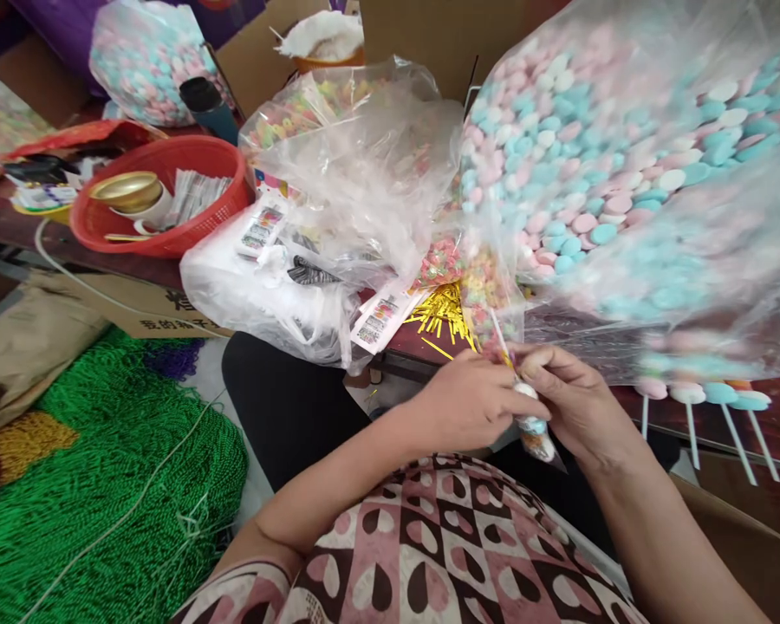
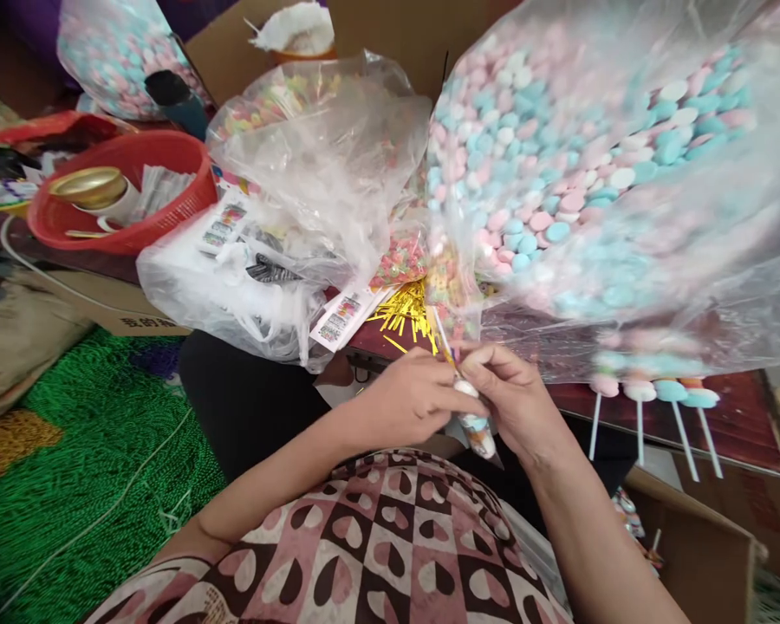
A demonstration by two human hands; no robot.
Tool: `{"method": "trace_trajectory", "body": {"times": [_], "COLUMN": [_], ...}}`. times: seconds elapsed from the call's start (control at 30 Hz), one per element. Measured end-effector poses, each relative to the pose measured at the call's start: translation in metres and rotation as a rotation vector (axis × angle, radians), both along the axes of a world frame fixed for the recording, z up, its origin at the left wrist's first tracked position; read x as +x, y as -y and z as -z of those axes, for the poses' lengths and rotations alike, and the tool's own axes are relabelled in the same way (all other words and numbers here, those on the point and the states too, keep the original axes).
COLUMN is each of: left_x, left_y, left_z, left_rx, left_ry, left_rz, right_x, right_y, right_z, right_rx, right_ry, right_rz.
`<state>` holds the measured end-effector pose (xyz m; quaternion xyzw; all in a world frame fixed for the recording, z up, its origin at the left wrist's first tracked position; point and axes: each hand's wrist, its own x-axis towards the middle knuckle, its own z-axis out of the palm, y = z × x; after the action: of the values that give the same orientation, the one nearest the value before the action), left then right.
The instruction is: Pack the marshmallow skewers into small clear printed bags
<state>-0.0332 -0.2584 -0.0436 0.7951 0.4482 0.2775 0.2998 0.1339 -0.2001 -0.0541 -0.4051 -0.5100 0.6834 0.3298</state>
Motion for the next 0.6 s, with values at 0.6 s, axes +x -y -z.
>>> {"method": "trace_trajectory", "body": {"times": [0.6], "left_x": [-0.121], "left_y": [-0.019], "left_z": [0.026], "left_rx": [0.063], "left_ry": [-0.627], "left_rz": [-0.999], "right_x": [0.225], "right_y": [0.095], "right_z": [0.042], "right_rx": [-0.468], "right_ry": [0.363], "right_rz": [0.461]}}
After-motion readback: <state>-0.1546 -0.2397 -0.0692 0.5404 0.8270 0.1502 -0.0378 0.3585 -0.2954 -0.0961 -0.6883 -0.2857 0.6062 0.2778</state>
